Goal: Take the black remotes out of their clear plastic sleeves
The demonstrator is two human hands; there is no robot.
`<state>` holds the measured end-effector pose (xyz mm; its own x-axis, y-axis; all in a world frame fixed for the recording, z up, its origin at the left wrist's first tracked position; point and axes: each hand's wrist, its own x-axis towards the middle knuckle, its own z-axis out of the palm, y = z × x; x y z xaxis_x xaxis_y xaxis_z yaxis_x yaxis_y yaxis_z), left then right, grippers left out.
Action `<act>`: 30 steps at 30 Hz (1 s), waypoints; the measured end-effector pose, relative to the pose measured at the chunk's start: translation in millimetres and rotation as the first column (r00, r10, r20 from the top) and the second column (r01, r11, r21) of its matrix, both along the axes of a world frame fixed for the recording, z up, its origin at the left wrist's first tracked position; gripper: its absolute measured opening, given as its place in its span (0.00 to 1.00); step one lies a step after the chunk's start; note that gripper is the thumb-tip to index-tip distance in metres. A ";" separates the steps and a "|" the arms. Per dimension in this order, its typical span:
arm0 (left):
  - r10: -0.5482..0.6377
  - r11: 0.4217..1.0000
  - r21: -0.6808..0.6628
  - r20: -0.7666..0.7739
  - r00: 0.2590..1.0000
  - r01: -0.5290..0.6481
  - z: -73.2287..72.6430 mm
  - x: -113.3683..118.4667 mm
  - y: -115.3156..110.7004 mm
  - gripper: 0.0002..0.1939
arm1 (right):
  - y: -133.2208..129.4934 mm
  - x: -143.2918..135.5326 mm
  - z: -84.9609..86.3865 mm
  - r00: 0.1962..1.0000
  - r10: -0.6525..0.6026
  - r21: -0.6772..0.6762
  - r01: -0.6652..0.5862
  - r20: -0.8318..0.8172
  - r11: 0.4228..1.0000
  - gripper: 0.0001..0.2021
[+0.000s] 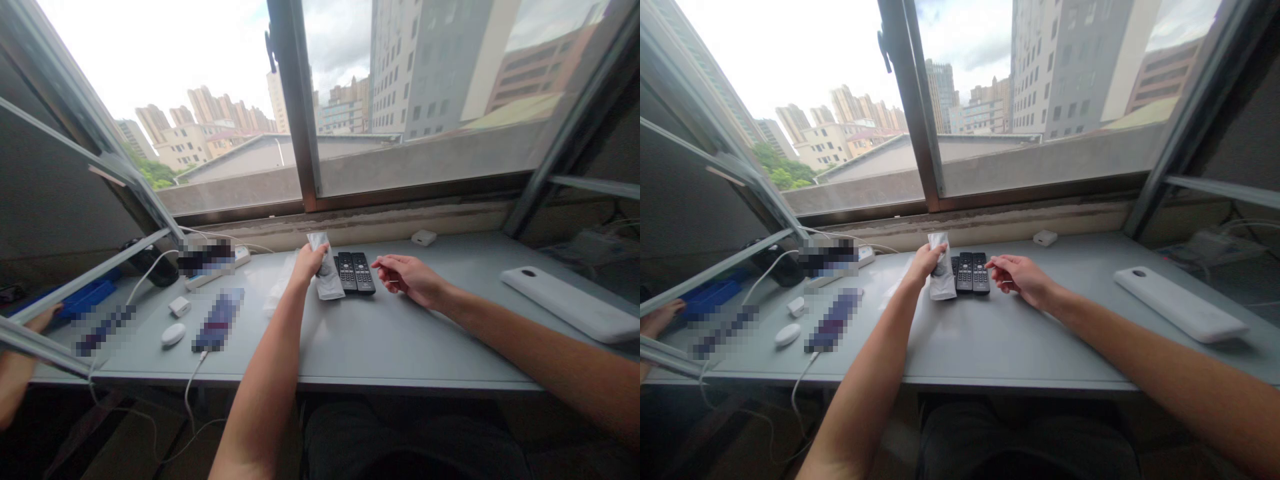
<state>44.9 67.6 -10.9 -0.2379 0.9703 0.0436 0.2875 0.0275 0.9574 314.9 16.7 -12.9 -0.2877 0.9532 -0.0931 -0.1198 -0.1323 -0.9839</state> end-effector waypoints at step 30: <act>-0.072 0.981 -0.140 -0.902 0.426 -0.131 18.3 5.1 -38.9 0.23 | 0.5 0.7 -2.0 1.000 0.028 0.020 -0.028 0.014 0.999 0.12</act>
<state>49.9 28.7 7.4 -0.1897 0.9771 0.0962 0.9759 0.1768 0.1280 315.6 17.2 -14.9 -0.3133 0.9465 -0.0778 -0.1030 -0.1153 -0.9880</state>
